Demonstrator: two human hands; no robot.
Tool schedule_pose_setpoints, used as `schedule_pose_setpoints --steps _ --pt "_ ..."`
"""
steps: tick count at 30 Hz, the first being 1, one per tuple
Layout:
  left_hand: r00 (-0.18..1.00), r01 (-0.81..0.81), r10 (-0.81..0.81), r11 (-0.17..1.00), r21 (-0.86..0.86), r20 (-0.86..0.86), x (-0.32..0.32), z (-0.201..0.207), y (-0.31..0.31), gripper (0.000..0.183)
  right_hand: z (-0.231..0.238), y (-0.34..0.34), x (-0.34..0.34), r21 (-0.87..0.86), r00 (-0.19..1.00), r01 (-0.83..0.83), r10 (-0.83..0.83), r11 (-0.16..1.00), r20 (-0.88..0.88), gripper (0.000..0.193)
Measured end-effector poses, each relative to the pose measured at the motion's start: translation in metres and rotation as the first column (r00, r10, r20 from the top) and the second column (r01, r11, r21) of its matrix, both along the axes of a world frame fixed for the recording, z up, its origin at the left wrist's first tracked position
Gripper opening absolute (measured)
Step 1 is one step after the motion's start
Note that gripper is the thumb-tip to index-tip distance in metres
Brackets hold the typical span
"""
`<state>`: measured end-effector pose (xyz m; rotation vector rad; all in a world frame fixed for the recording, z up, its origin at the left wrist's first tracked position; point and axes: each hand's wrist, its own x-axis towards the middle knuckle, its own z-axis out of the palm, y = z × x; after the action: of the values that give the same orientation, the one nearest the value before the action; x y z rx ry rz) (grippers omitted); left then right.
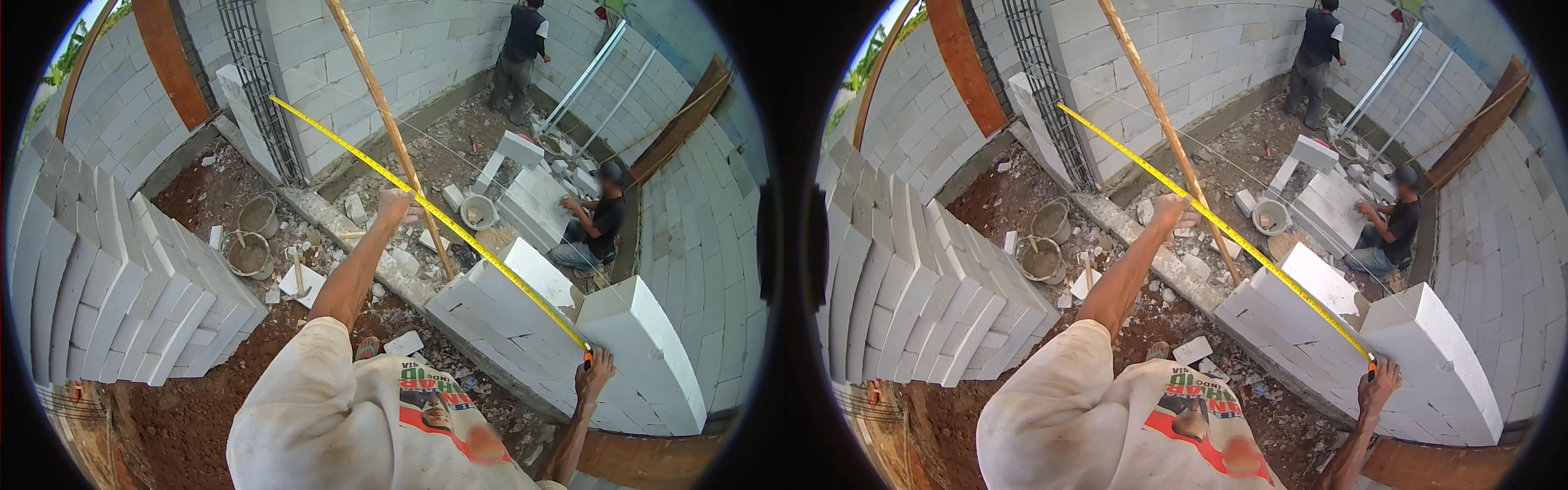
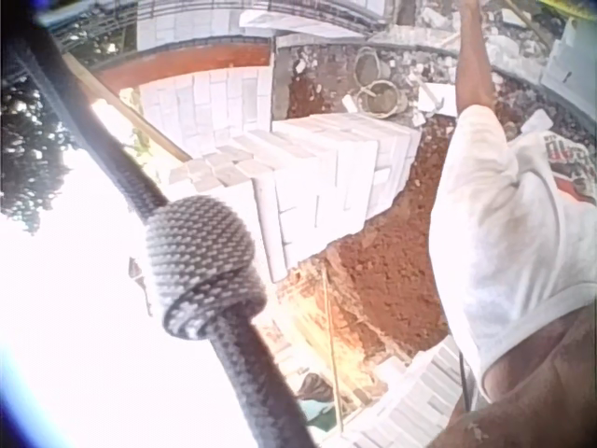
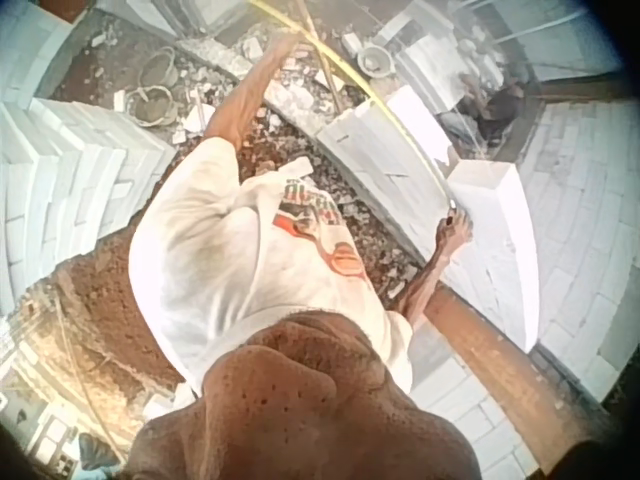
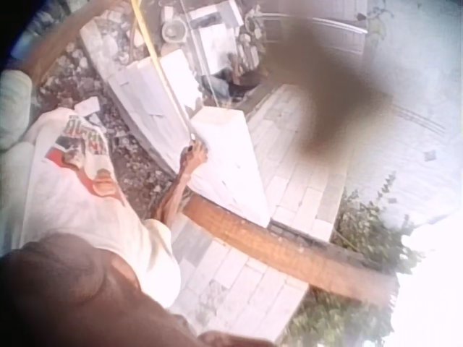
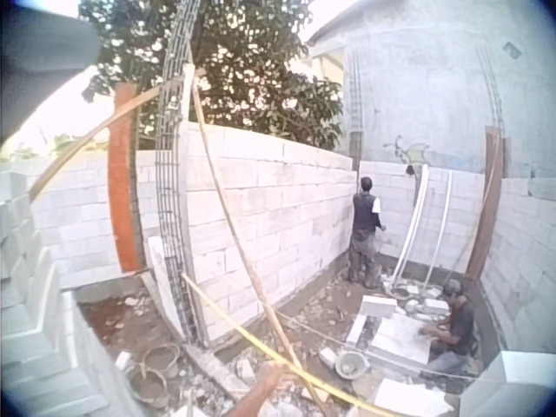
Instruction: The person uses a measuring tape to gauge the length and alignment of concrete blocks on a wall under construction, marks measurements, and uses a hammer to secure blocks in place.
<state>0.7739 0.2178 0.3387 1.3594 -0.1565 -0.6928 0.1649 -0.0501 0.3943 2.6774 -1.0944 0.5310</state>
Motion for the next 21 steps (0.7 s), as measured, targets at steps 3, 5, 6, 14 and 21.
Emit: schedule_pose_setpoints --steps 3,5,6,14,21 --pt "1.0 0.001 -0.001 0.999 0.032 -0.011 0.001 0.004 0.002 0.027 0.001 -0.004 0.0 0.012 1.0 0.008 -0.008 1.0 0.004 0.045" --pt "1.0 0.016 -0.016 0.999 0.043 -0.004 0.0 0.008 0.002 0.027 0.001 -0.008 -0.001 -0.003 1.0 -0.012 0.012 1.0 0.014 0.046" --pt "1.0 0.005 -0.005 0.997 0.072 -0.004 -0.002 0.009 0.002 0.026 0.002 -0.009 -0.002 0.0 1.0 -0.023 0.023 1.0 0.015 0.048" --pt "0.996 0.09 -0.091 0.996 0.029 0.025 -0.003 0.007 0.005 0.027 -0.002 -0.012 -0.011 0.007 1.0 0.028 -0.028 1.0 -0.011 0.056" --pt "0.994 0.107 -0.106 0.994 -0.03 0.029 0.01 0.0 0.004 0.03 -0.005 -0.009 -0.004 -0.056 0.999 0.039 -0.038 0.998 0.024 0.054"
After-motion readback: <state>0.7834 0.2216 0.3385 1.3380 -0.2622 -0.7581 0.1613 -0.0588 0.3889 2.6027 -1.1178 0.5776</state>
